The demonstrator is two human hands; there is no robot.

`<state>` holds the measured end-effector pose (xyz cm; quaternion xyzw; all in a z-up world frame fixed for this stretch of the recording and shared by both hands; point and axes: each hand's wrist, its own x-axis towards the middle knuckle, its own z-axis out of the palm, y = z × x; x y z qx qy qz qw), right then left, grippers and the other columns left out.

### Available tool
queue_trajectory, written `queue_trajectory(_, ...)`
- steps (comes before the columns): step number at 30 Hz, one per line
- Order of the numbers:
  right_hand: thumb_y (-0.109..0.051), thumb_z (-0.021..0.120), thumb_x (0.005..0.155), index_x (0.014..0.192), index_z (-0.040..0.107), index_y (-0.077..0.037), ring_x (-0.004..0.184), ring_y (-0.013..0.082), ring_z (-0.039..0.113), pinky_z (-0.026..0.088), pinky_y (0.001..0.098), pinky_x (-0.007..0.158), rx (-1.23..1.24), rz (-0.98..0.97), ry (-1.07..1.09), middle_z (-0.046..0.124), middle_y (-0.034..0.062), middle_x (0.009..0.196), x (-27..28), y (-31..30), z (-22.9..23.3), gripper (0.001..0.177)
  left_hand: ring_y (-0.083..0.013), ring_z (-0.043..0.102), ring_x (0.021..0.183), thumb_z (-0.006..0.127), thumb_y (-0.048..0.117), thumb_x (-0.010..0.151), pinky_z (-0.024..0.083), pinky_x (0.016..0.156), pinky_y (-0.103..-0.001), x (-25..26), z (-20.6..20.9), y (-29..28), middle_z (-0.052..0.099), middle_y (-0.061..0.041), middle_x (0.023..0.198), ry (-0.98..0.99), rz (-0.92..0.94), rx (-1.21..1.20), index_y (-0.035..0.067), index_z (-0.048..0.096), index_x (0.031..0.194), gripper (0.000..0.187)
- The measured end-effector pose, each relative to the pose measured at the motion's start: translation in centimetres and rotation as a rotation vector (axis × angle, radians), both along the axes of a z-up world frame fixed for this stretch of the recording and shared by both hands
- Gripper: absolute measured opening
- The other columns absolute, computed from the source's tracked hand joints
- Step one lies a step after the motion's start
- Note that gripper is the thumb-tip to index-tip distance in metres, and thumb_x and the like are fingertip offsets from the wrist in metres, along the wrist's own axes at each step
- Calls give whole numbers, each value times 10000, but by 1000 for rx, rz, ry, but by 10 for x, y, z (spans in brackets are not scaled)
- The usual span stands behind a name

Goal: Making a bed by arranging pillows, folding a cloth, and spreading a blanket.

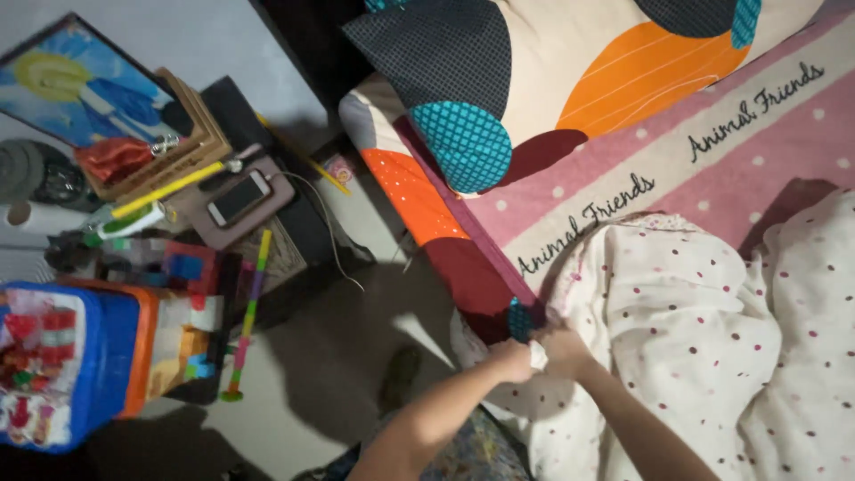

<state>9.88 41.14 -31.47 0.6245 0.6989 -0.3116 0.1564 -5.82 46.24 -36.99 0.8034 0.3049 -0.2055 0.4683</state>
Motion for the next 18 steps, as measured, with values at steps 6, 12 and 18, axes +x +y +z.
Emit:
queue_trajectory(6, -163, 798, 575, 1094, 746, -144, 1072, 304, 679, 496, 428, 988, 123, -439, -57, 745, 109, 1066, -41, -78, 42, 522, -395, 725, 952, 801, 664, 641, 573, 868, -469, -27, 20, -8, 745, -249, 1041, -291, -326, -28, 32, 756, 1090, 776)
queue_trajectory(12, -124, 875, 461, 1069, 773, -123, 995, 320, 697, 548, 424, 893, 349, -741, -75, 760, 131, 1028, -73, -213, 141, 617, -370, 748, 862, 847, 586, 574, 590, 808, -451, -65, 32, -39, 759, -237, 916, -389, -765, -77, -16, 771, 969, 724)
queue_trajectory(18, -182, 896, 497, 1111, 762, -93, 894, 342, 717, 568, 425, 826, 456, -1006, -319, 765, 145, 994, -41, -345, 250, 635, -394, 752, 799, 606, 403, 902, 599, 708, -520, -49, 102, -83, 736, -237, 880, -489, -666, -114, 29, 691, 1204, 488)
